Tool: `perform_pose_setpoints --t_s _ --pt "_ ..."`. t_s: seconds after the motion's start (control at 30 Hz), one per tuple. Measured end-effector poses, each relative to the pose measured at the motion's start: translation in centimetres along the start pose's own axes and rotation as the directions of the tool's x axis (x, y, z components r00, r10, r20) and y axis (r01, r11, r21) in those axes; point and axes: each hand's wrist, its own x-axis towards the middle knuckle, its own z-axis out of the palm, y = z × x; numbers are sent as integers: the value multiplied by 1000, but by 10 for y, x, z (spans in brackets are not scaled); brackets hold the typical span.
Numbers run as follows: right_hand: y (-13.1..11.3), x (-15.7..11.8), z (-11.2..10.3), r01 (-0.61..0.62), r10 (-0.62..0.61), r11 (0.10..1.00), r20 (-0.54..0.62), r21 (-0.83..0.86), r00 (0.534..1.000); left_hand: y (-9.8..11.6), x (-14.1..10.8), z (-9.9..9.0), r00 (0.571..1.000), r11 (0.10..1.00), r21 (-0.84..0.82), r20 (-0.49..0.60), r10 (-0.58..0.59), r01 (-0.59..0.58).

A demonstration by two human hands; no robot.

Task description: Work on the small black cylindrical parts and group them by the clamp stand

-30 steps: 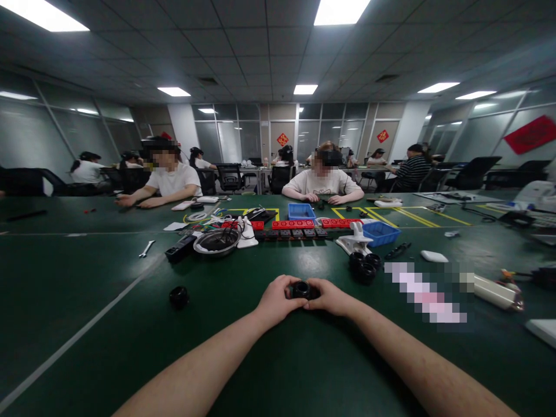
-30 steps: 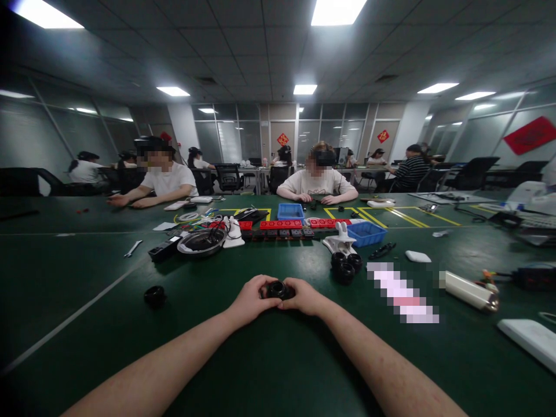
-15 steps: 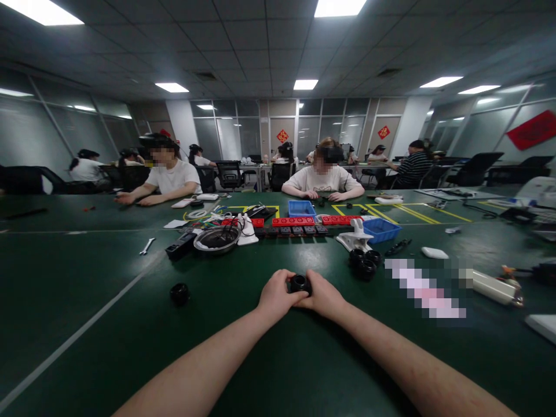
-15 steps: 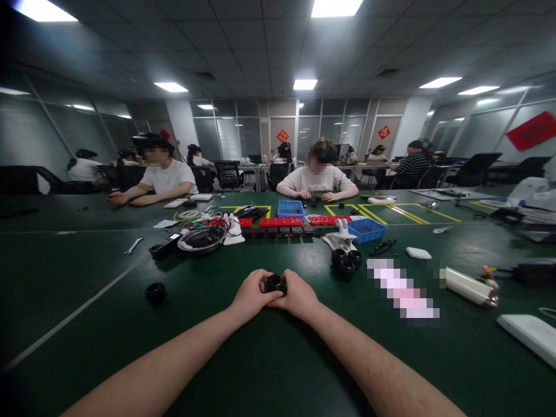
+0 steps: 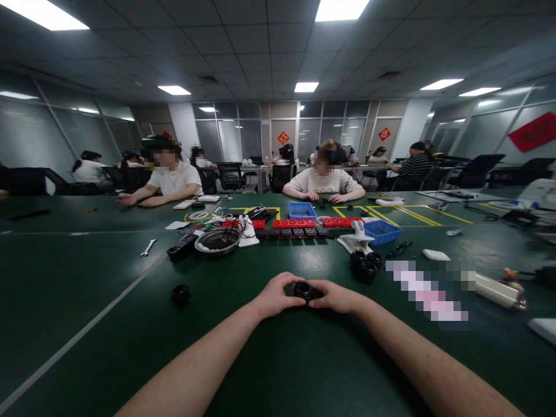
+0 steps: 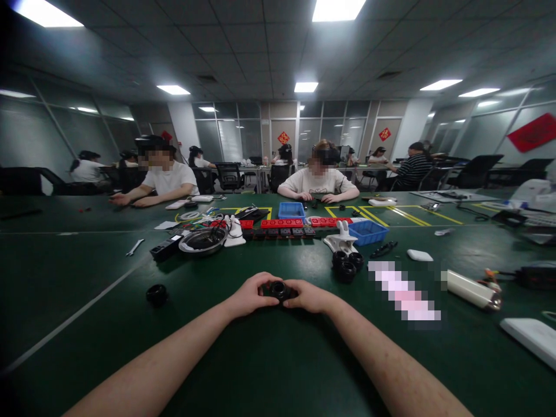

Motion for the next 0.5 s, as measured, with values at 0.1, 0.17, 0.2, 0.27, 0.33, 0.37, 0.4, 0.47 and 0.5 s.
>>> perform_pose_setpoints --t_s 0.1,0.17,0.2,0.27,0.33,0.37,0.4,0.47,0.5 --pt "1 0 1 -1 0 1000 -24 -25 1000 0 0 2 1000 1000 -9 0 -28 28" --pt "1 1 2 13 -15 999 -42 -40 999 -1 0 4 998 998 -2 -15 -55 55" --pt "1 1 2 14 -17 999 -56 -51 998 -1 0 5 997 998 7 -28 -70 70" --pt "2 2 4 -15 4 995 -110 -95 994 -2 0 9 992 994 37 -67 -104 106" --pt "3 4 8 -83 44 980 -209 -181 977 -2 1 15 980 984 76 -133 -150 161" --pt "3 6 11 -129 60 962 -277 -239 959 -1 2 17 969 977 93 -173 -176 194" --pt "4 8 14 -183 71 936 -349 -300 934 -1 2 20 955 969 105 -217 -199 226" --pt "4 12 23 -300 81 866 -479 -400 874 0 3 24 927 955 114 -294 -231 274" --pt "4 14 27 -348 80 830 -525 -437 848 1 3 25 917 950 116 -320 -240 289"
